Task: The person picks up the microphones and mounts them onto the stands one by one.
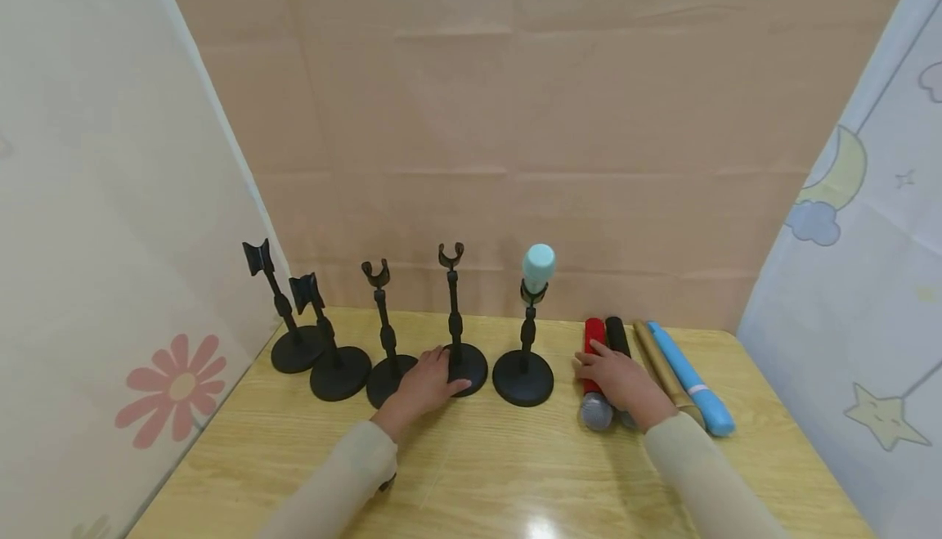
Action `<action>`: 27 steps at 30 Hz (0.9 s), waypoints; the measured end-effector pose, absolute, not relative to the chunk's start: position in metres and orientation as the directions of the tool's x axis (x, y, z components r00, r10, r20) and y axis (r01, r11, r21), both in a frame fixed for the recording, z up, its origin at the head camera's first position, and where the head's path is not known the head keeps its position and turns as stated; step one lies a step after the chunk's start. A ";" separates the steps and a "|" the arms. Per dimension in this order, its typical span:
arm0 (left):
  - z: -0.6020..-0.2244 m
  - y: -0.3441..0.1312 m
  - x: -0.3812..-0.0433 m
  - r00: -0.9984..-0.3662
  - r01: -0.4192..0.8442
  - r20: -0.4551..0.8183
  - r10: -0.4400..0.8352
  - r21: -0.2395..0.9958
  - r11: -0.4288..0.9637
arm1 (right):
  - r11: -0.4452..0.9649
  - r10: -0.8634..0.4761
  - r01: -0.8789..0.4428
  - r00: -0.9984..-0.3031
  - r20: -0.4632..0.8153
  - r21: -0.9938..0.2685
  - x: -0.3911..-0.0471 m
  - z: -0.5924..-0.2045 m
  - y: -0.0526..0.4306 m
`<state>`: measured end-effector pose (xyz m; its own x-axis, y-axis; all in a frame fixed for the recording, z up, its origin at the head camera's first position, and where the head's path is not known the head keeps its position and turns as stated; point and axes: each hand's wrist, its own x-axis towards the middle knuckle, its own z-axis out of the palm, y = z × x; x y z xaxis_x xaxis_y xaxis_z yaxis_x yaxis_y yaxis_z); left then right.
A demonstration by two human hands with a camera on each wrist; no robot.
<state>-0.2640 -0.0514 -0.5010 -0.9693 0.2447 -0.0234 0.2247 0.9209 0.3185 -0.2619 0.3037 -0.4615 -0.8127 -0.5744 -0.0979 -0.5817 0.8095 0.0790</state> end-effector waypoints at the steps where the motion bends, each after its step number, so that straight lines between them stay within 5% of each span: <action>1: -0.502 -0.051 -0.264 -0.970 0.223 -0.026 0.243 0.318 0.922 | 0.805 -0.581 -0.588 -0.809 -0.093 0.080 -0.262 -0.462 0.304; 14: -0.507 -0.050 -0.269 -0.974 0.191 -0.067 0.216 0.265 0.945 | 0.753 -0.658 -0.649 -0.744 0.117 0.110 -0.270 -0.478 0.314; 27: -0.503 -0.052 -0.257 -0.967 0.235 -0.044 0.251 0.228 0.945 | 0.738 -0.602 -0.674 -0.675 0.425 -0.024 -0.268 -0.464 0.303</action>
